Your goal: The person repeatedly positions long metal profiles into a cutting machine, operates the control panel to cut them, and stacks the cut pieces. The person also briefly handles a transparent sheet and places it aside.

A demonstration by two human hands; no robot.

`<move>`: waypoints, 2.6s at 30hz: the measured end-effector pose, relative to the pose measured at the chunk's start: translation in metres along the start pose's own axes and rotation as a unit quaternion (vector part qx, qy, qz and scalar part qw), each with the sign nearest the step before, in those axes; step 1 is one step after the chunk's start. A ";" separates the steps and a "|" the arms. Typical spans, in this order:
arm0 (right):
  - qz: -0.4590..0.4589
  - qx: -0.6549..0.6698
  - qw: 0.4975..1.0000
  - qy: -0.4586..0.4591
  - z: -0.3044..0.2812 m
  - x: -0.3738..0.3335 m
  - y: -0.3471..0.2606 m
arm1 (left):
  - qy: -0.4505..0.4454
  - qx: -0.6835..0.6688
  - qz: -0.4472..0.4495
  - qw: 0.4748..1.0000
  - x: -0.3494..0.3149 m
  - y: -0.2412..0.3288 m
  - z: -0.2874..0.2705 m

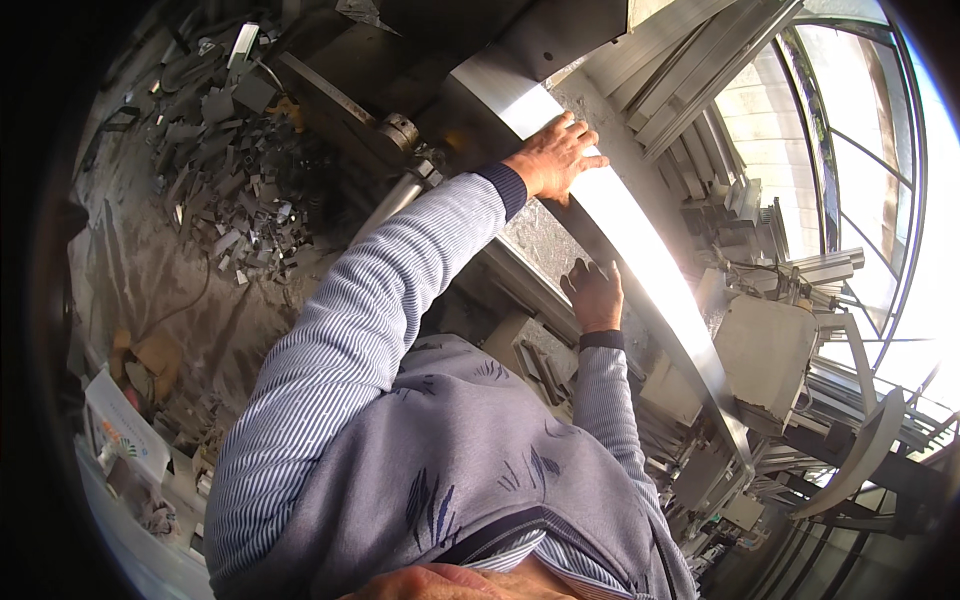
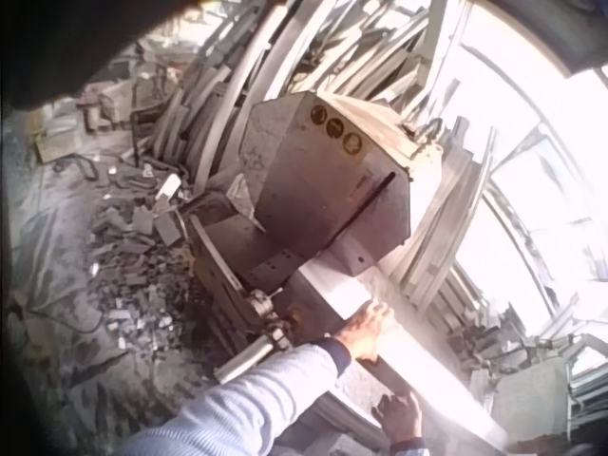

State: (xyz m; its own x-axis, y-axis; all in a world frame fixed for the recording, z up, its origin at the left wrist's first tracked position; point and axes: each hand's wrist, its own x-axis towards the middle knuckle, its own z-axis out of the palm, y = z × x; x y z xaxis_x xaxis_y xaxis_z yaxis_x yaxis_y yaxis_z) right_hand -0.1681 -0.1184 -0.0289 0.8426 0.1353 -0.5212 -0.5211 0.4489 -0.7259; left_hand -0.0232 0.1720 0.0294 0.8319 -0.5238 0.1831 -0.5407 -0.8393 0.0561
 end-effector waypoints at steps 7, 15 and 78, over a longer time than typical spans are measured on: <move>-0.079 -0.182 0.903 0.380 -0.125 -0.162 0.096 | 0.014 -0.047 -0.006 0.999 0.001 0.000 0.003; 0.086 -0.491 0.658 0.564 -0.323 -0.371 0.223 | -0.038 -0.030 -0.030 0.998 0.006 0.007 0.006; -0.074 -0.345 0.675 0.648 -0.340 -0.489 0.300 | -0.098 0.135 0.055 0.984 0.163 0.278 0.079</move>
State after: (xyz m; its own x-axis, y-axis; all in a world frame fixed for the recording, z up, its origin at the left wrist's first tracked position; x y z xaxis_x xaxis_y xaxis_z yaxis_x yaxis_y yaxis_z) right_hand -0.7830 -0.3507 -0.1441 0.2993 -0.9528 -0.0507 -0.7598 -0.2058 -0.6167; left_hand -0.0279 -0.1589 -0.0030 0.7919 -0.6103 -0.0206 -0.5990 -0.7697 -0.2209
